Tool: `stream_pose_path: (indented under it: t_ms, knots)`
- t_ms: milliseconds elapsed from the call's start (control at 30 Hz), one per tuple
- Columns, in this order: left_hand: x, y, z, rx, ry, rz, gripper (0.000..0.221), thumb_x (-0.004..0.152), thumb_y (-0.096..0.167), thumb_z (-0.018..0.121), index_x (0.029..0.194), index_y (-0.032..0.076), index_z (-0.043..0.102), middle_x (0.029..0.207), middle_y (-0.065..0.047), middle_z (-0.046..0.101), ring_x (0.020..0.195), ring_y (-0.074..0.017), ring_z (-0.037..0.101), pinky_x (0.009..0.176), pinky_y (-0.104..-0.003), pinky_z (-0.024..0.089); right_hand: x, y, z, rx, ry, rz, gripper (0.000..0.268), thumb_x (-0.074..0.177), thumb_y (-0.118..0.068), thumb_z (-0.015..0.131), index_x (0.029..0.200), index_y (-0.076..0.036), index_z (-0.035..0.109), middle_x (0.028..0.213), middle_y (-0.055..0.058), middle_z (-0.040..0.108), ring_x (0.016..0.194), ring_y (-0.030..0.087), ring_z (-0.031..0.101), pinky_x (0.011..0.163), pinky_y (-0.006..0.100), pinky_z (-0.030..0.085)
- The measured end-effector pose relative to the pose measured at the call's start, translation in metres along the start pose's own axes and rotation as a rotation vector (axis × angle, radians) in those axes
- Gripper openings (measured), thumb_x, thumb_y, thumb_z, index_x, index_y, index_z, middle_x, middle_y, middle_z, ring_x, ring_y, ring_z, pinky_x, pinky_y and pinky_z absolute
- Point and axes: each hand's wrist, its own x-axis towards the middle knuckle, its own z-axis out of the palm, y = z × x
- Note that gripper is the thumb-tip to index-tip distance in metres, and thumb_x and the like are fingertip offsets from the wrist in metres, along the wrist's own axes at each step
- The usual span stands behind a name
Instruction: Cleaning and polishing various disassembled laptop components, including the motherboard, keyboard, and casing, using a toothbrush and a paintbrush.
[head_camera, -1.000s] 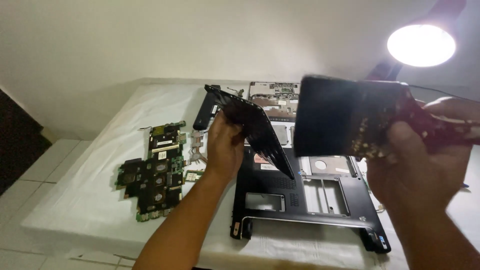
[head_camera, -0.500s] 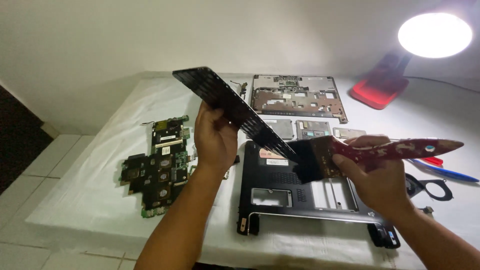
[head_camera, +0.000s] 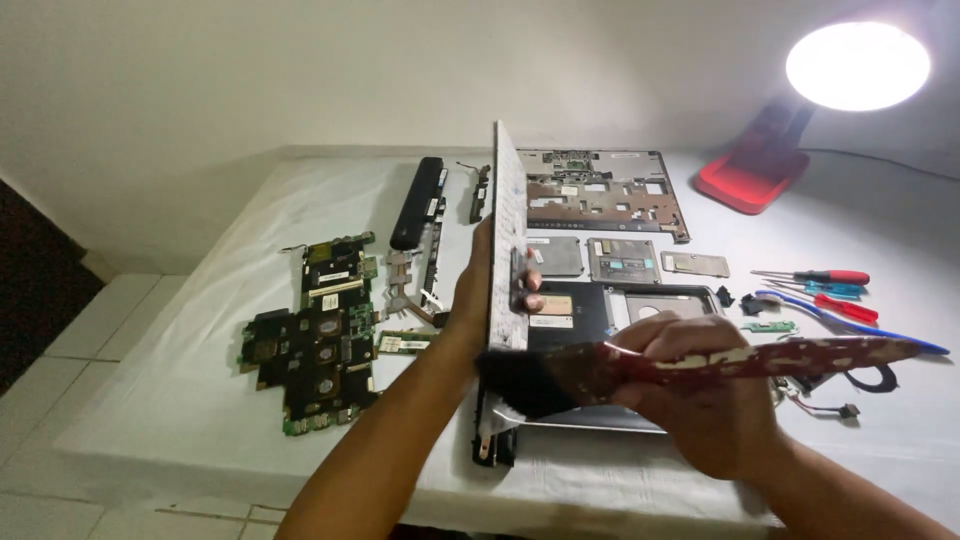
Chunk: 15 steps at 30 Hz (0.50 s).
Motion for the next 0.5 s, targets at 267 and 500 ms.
stream_pose_path:
  t_ms: [267,500]
  knots:
    - [0.076,-0.055,-0.036,-0.300,-1.129,-0.471,0.102,0.091,0.088,0.040,0.146,0.003,0.044,0.119,-0.027,0.065,0.098,-0.0393,0.072,0.081,-0.053,0.065,0.034,0.009,-0.011,-0.303,0.194,0.248,0.036,0.073,-0.002,0.085,0.099,-0.010,0.061,0.105,0.014,0.074,0.098,0.026,0.078,0.083,0.034,0.067]
    - [0.017,-0.015,-0.029,-0.073,-1.064,-0.339,0.092,0.097,0.071,0.050,0.153,-0.002,0.048,0.136,-0.028,0.062,0.108,-0.0366,0.070,0.081,-0.046,0.063,0.058,0.017,-0.050,-0.381,0.417,0.207,0.041,0.084,0.006,0.078,0.115,-0.008,0.054,0.110,0.017,0.070,0.103,0.025,0.075,0.093,0.034,0.065]
